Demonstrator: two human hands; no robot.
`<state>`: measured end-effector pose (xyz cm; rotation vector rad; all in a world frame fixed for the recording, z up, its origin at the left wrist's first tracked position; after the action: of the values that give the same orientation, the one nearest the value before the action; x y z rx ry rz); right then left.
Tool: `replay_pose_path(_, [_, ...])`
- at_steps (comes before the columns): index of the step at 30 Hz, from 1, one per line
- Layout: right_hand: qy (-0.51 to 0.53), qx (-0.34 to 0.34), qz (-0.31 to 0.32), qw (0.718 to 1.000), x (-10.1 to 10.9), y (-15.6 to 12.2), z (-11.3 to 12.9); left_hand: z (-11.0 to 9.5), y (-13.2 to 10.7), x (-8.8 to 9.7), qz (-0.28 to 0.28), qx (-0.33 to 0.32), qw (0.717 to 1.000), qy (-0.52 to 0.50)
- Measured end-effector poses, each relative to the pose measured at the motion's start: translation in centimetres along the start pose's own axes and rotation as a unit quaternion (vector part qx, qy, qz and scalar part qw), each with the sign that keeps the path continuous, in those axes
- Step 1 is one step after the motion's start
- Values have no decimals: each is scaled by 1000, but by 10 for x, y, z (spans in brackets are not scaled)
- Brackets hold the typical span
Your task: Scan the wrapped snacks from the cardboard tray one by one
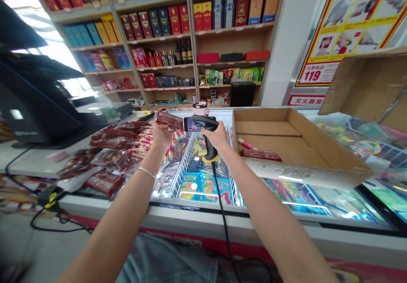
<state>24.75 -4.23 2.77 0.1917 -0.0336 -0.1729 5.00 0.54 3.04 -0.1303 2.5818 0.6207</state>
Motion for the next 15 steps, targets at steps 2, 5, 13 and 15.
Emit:
replay_pose_path(2, [-1,-3,0,1000,0,0,1,1,1,2,-9,7,1000,9])
replay_pose_path(5, [-3,3,0,1000,1,-2,4,1,2,3,-18,13,1000,-1])
replay_pose_path(13, [-7,16,11,1000,-2,-7,12,-3,-2,0,2,0,1000,-16])
replay_pose_path(15, [0,34,17,999,-1,-12,23,-2,-1,-2,-5,13,1000,0])
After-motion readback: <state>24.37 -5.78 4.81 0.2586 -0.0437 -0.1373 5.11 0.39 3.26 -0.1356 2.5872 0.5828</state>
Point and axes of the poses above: each hand's wrist, its own y-axis towards the middle knuckle, its own x-axis out of the back of the hand, z = x × y, the point moved 1 cm from there along y, towards the middle knuckle, and after that the axes turned 4 degrees about -y, right-handed, at the moved point
